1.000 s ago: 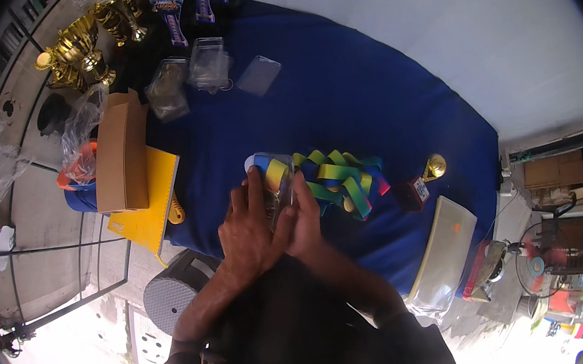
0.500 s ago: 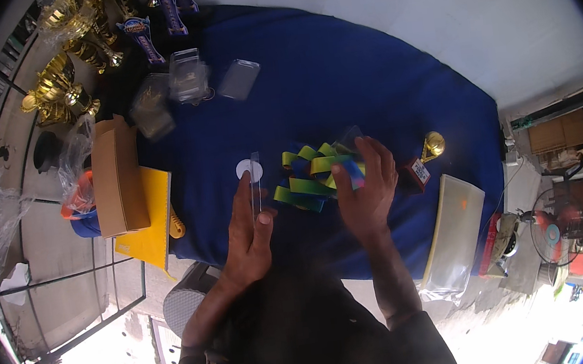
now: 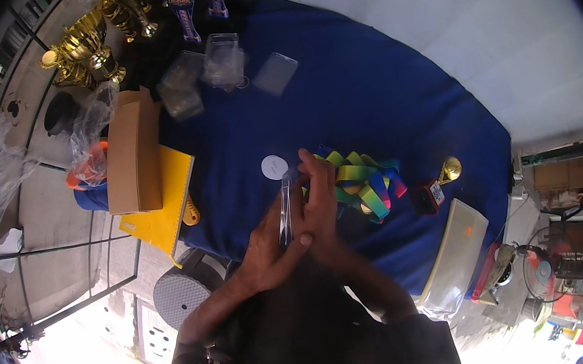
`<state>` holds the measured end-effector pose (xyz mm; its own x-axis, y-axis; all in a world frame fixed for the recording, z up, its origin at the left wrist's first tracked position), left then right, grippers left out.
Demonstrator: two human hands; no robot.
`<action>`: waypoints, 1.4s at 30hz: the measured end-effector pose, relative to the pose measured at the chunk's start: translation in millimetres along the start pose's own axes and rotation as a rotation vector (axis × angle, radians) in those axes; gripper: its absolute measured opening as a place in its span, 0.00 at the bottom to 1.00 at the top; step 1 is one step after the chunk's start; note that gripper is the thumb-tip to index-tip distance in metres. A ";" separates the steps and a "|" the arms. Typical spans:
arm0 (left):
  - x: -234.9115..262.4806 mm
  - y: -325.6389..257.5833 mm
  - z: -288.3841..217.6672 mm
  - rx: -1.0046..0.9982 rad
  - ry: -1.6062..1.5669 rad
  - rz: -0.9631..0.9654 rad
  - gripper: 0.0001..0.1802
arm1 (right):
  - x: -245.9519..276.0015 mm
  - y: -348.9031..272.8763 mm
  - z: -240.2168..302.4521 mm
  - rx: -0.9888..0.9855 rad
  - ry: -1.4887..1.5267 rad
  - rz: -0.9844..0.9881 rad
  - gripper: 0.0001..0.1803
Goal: The person retrieves packaged medals from a shelf, unpacks them at a blue-covered table, and assembles each medal by attaching a ribbon and a circular label. The person handles medals, ribbons, and labels one at a time, placing finished units on the table.
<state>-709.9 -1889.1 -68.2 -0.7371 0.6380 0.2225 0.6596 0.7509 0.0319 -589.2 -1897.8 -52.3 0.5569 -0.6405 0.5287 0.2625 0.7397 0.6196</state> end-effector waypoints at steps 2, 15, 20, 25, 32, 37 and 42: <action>-1.8 2.0 11.6 0.104 -0.124 0.078 0.37 | -2.2 9.0 -6.2 -0.018 0.120 0.039 0.24; 152.9 84.7 28.2 0.151 0.414 -0.641 0.24 | 87.8 -7.0 -39.6 -0.103 0.127 -0.160 0.11; 209.1 153.6 41.2 0.069 0.732 -0.755 0.28 | 157.9 -70.3 -111.5 -0.412 0.008 -0.285 0.08; 165.6 137.7 -1.6 -0.189 1.069 -0.973 0.28 | 179.7 -118.5 -143.7 -0.601 -0.149 -0.194 0.15; 4.3 68.2 20.1 -0.081 0.608 -0.270 0.16 | 143.2 -93.5 -102.4 -0.310 -0.172 -0.010 0.34; -4.3 31.7 32.6 -0.028 0.659 -0.518 0.20 | 126.6 -81.3 -109.1 -0.171 -0.245 0.132 0.38; -3.5 29.5 29.8 -0.059 0.796 -0.481 0.23 | 146.8 -103.3 -190.7 -0.525 0.349 -0.064 0.32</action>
<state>-692.2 -1864.1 -97.1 -0.6295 -0.0602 0.7746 0.3321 0.8805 0.3383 -384.3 -2029.0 -149.2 0.7279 -0.6478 0.2249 0.6064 0.7612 0.2300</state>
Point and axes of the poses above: each hand's wrist, its own y-axis towards the middle knuckle, its own x-axis out of the back of the hand, z = x × y, the point moved 10 cm from there along y, towards the middle knuckle, and after that the axes turned 11 degrees about x, right-handed, at the moved point
